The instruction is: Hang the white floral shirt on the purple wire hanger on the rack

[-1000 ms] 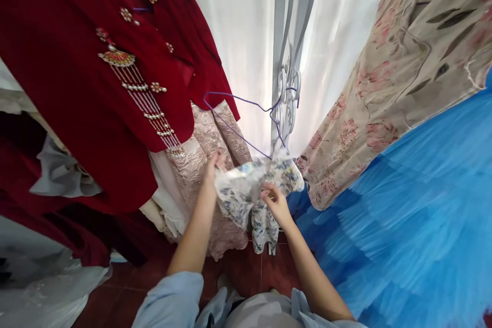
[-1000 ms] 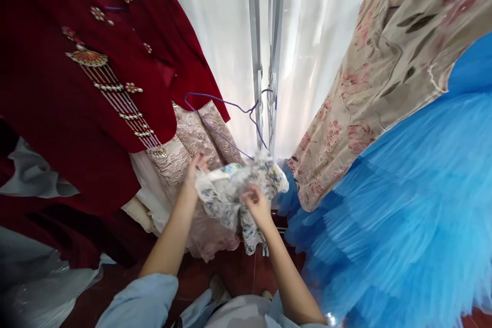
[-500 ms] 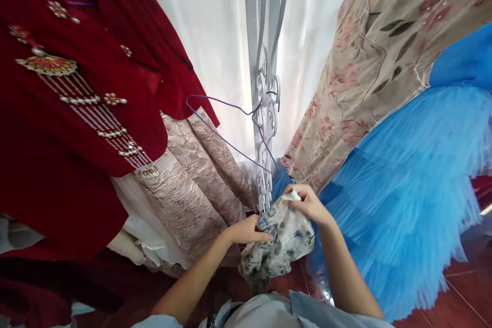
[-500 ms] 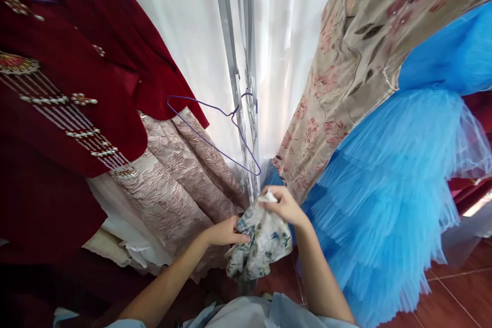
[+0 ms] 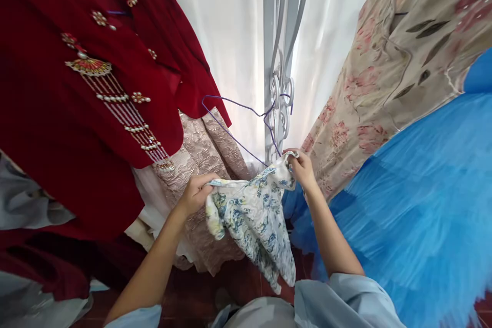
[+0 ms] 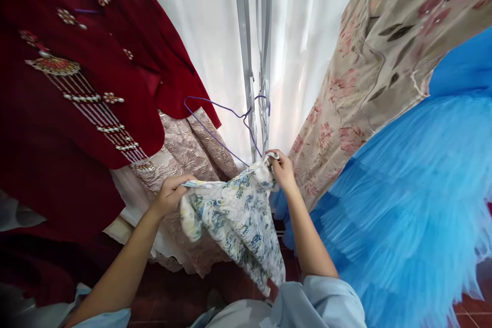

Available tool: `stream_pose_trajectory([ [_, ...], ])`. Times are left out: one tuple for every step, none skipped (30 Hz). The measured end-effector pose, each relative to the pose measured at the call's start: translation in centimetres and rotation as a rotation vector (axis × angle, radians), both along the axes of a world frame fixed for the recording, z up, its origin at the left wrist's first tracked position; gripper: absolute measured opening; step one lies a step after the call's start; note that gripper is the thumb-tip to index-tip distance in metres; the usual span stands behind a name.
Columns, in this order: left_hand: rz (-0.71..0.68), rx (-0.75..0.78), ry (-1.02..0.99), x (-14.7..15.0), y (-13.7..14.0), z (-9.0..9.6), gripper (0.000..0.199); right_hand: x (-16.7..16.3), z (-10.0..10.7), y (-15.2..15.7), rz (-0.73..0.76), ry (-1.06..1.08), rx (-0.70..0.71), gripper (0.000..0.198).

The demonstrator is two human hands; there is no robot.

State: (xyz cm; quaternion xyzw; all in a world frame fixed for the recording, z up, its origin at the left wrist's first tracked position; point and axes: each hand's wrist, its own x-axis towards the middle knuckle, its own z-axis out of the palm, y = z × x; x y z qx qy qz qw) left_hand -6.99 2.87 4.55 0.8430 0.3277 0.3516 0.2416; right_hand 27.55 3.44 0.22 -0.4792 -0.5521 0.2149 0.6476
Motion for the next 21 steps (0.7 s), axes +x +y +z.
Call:
stream_pose_trajectory([
  [-0.003,0.017,-0.007,-0.2,0.1,0.6,0.024,-1.4,0.1,0.5,-0.035,-0.001,0.010,0.024],
  [0.004,0.038,0.002,-0.4,0.4,1.0,0.024,-2.8,0.1,0.9,-0.075,0.008,0.017,0.025],
  [0.027,0.067,0.023,-0.6,0.8,1.4,0.023,-3.9,0.1,1.2,-0.118,0.023,0.020,0.025],
  [0.065,0.107,0.050,-0.9,1.5,1.7,0.022,-4.9,0.1,1.4,-0.163,0.041,0.019,0.026],
  [0.110,0.156,0.080,-1.3,2.4,1.9,0.020,-5.6,0.0,1.5,-0.202,0.061,0.013,0.027],
  [0.157,0.209,0.112,-1.7,3.6,2.0,0.019,-5.9,0.1,1.4,-0.228,0.076,0.007,0.028],
  [0.199,0.259,0.146,-2.1,4.9,2.0,0.018,-6.0,0.1,1.2,-0.239,0.083,0.005,0.029],
  [0.236,0.299,0.182,-2.5,6.5,2.0,0.017,-5.8,0.2,0.8,-0.231,0.079,0.010,0.029],
  [0.267,0.326,0.220,-2.8,8.2,2.0,0.017,-5.3,0.4,0.4,-0.206,0.063,0.021,0.030],
  [0.290,0.339,0.257,-3.0,9.9,2.0,0.018,-4.7,0.6,0.0,-0.174,0.037,0.034,0.030],
  [0.312,0.342,0.292,-2.9,11.6,2.1,0.019,-4.1,0.8,-0.5,-0.143,0.003,0.044,0.031],
  [0.340,0.340,0.315,-2.7,13.1,2.4,0.021,-3.5,1.1,-1.0,-0.121,-0.035,0.049,0.031],
  [0.376,0.338,0.325,-2.3,14.5,2.8,0.022,-3.0,1.3,-1.5,-0.107,-0.073,0.046,0.031],
  [0.425,0.338,0.318,-1.8,15.7,3.4,0.024,-2.6,1.5,-1.9,-0.096,-0.111,0.035,0.031],
  [0.485,0.340,0.298,-1.1,16.6,4.2,0.025,-2.3,1.7,-2.3,-0.085,-0.146,0.020,0.031],
  [0.557,0.342,0.265,-0.4,17.4,5.2,0.025,-2.2,1.8,-2.6,-0.074,-0.178,0.003,0.032],
  [0.628,0.343,0.229,0.5,18.0,6.3,0.023,-2.0,2.0,-2.9,-0.065,-0.205,-0.013,0.032],
  [0.683,0.343,0.193,1.4,18.5,7.6,0.021,-1.9,2.2,-3.1,-0.062,-0.228,-0.029,0.033],
  [0.713,0.342,0.157,2.5,18.9,8.8,0.020,-1.8,2.4,-3.4,-0.065,-0.246,-0.043,0.034],
  [0.718,0.341,0.120,3.6,19.3,10.0,0.019,-1.6,2.7,-3.6,-0.074,-0.262,-0.057,0.035],
  [0.700,0.341,0.083,4.9,19.5,11.0,0.018,-1.4,2.9,-3.8,-0.084,-0.275,-0.069,0.035],
])
